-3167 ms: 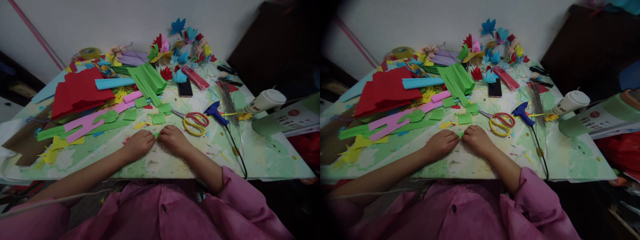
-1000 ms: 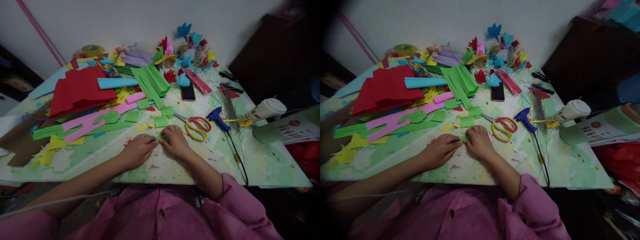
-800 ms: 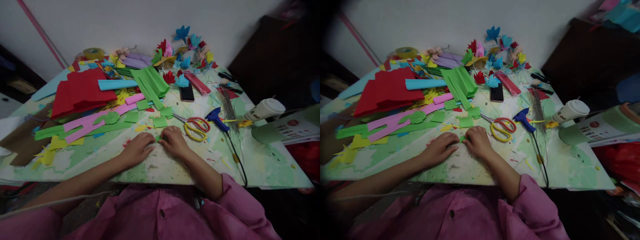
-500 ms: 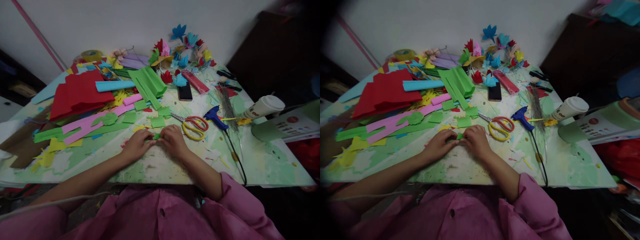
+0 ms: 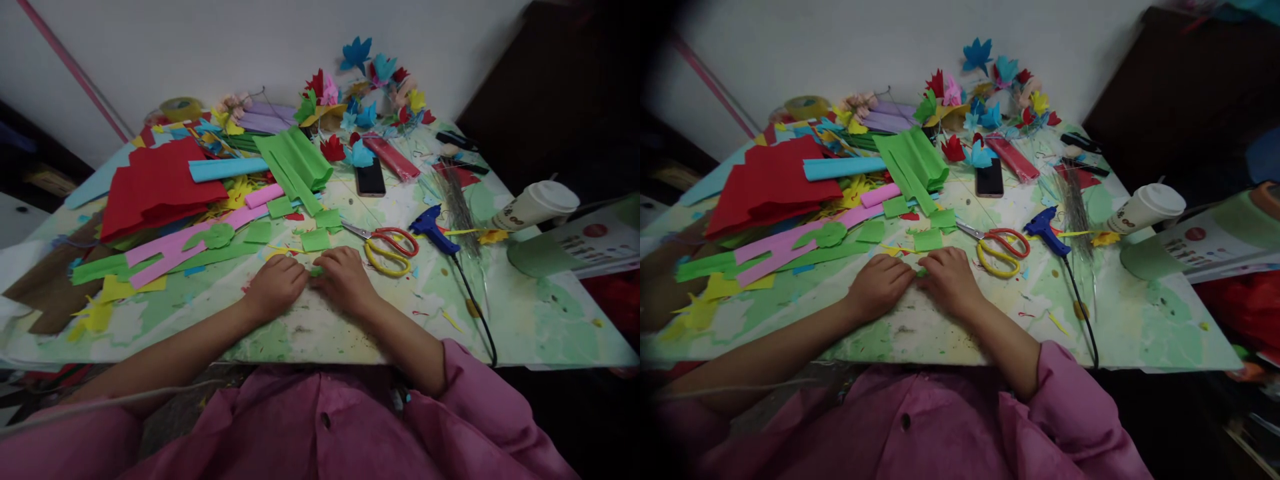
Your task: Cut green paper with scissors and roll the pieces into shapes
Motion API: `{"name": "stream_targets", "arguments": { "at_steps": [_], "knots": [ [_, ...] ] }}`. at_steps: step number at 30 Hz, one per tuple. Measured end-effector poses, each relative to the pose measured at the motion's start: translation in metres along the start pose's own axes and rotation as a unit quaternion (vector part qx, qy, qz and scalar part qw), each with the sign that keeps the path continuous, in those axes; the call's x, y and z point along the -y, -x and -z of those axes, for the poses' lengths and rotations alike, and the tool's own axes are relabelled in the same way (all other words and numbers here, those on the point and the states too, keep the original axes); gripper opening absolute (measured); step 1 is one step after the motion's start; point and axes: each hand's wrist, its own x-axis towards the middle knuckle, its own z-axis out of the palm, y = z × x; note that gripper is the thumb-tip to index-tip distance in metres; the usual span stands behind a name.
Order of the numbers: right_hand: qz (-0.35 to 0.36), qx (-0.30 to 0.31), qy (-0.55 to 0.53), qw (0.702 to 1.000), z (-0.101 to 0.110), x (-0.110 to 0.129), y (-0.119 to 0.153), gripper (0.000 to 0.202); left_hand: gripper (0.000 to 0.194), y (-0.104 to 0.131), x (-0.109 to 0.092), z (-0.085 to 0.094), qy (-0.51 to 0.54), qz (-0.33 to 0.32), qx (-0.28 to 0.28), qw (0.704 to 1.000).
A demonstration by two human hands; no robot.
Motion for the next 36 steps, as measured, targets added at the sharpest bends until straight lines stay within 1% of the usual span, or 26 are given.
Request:
{"name": "stream_targets", "arguments": {
  "at_steps": [2,5,9,12,14,17,21,24,27,30,33,36],
  "knots": [
    [0.025,0.028,0.027,0.999,-0.002,0.000,0.000,0.016,0.020,-0.001,-0.002,0.000,-0.028,-0.021,0.016,0.999],
    [0.048,0.058,0.054,0.996,-0.006,-0.002,0.000,0.017,0.017,0.000,-0.005,-0.001,-0.023,-0.030,0.029,0.999],
    [0.042,0.058,0.072,0.995,-0.009,-0.002,0.001,0.015,0.015,0.007,-0.006,-0.004,0.025,-0.010,0.032,0.999],
    [0.029,0.058,0.075,0.995,-0.007,-0.001,0.001,0.011,0.020,0.014,-0.006,-0.006,0.054,0.012,0.028,0.998],
    [0.036,0.057,0.072,0.995,-0.006,0.000,0.001,0.010,0.023,0.017,-0.006,-0.006,0.063,0.024,0.028,0.997],
    [0.078,0.056,0.082,0.992,-0.004,0.000,0.000,0.011,0.025,0.018,-0.007,-0.005,0.070,0.032,0.034,0.996],
    [0.150,0.074,0.117,0.979,-0.003,0.002,-0.003,0.016,0.026,0.016,-0.008,-0.002,0.072,0.037,0.049,0.996],
    [0.168,0.071,0.125,0.975,-0.003,0.002,-0.004,0.020,0.028,0.015,-0.007,0.000,0.072,0.030,0.059,0.995],
    [0.166,0.066,0.121,0.976,-0.004,0.002,-0.003,0.023,0.028,0.015,-0.007,0.000,0.073,0.027,0.073,0.994],
    [0.152,0.066,0.094,0.982,-0.005,-0.001,-0.003,0.022,0.027,0.016,-0.006,-0.001,0.084,0.034,0.081,0.993],
    [0.114,0.060,0.038,0.991,-0.006,-0.005,-0.004,0.016,0.028,0.018,-0.004,-0.003,0.108,0.039,0.077,0.990],
    [0.074,0.071,0.000,0.995,-0.006,-0.007,-0.007,0.012,0.031,0.020,-0.003,-0.003,0.118,0.042,0.071,0.990]
  ]
}}
